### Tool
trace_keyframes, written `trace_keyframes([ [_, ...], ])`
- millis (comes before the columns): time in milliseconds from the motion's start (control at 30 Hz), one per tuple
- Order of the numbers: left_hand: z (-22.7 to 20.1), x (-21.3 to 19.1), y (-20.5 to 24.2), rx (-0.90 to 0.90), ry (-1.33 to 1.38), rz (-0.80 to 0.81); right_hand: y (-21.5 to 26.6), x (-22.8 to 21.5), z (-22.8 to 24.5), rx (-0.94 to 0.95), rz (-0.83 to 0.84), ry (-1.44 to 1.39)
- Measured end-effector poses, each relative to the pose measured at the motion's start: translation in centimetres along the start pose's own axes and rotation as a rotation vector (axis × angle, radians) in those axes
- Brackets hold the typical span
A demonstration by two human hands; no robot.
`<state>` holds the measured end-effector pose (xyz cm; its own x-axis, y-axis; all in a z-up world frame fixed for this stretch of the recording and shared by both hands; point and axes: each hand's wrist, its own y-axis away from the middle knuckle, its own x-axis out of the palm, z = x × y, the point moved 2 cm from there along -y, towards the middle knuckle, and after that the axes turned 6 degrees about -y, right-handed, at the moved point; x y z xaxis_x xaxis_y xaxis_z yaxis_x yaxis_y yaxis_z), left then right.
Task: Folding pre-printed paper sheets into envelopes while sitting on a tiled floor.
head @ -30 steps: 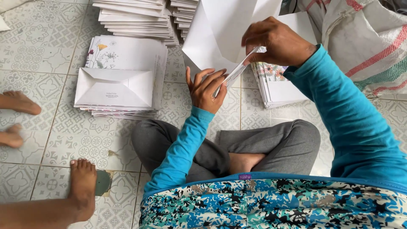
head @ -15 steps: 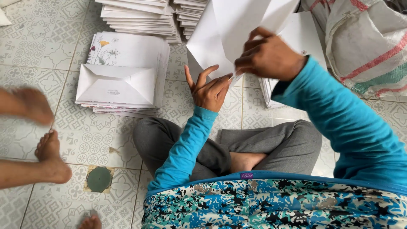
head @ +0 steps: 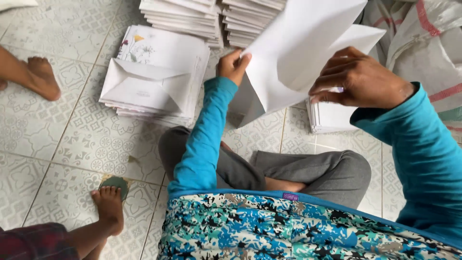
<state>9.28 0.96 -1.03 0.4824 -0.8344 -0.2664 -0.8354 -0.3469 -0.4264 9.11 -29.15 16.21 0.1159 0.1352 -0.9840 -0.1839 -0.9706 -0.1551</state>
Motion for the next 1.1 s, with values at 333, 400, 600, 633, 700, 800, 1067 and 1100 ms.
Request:
trace_keyframes([
  [333,-5.9,2.5,5.6,0.040,0.081,-0.029,-2.3,0.9,-0.2,0.069,-0.288,0.452],
  [400,-6.5,2.4,5.8,0.086,0.007,-0.033,-2.7,1.3,-0.3,0.060,-0.275,0.447],
  [600,-7.2,2.0,6.3,0.124,-0.090,-0.063,-3.0,2.1,0.1,-0.012,-0.302,0.377],
  [633,-7.0,2.1,6.3,0.133,-0.080,-0.033,-3.0,2.0,0.0,-0.002,-0.302,0.325],
  [700,-7.4,2.2,6.3,0.143,-0.066,0.000,-2.9,2.1,-0.3,0.012,-0.301,0.275],
  [800,-8.3,1.8,6.3,0.169,-0.023,0.007,-3.0,2.0,-0.6,0.060,-0.271,0.162],
  [1067,-8.8,1.9,5.7,0.272,-0.136,-0.021,-4.9,2.4,2.4,0.035,-0.275,0.234],
  [1100,-8.3,1.5,5.4,0.277,-0.134,-0.013,-4.1,1.9,1.5,0.044,-0.277,0.237],
])
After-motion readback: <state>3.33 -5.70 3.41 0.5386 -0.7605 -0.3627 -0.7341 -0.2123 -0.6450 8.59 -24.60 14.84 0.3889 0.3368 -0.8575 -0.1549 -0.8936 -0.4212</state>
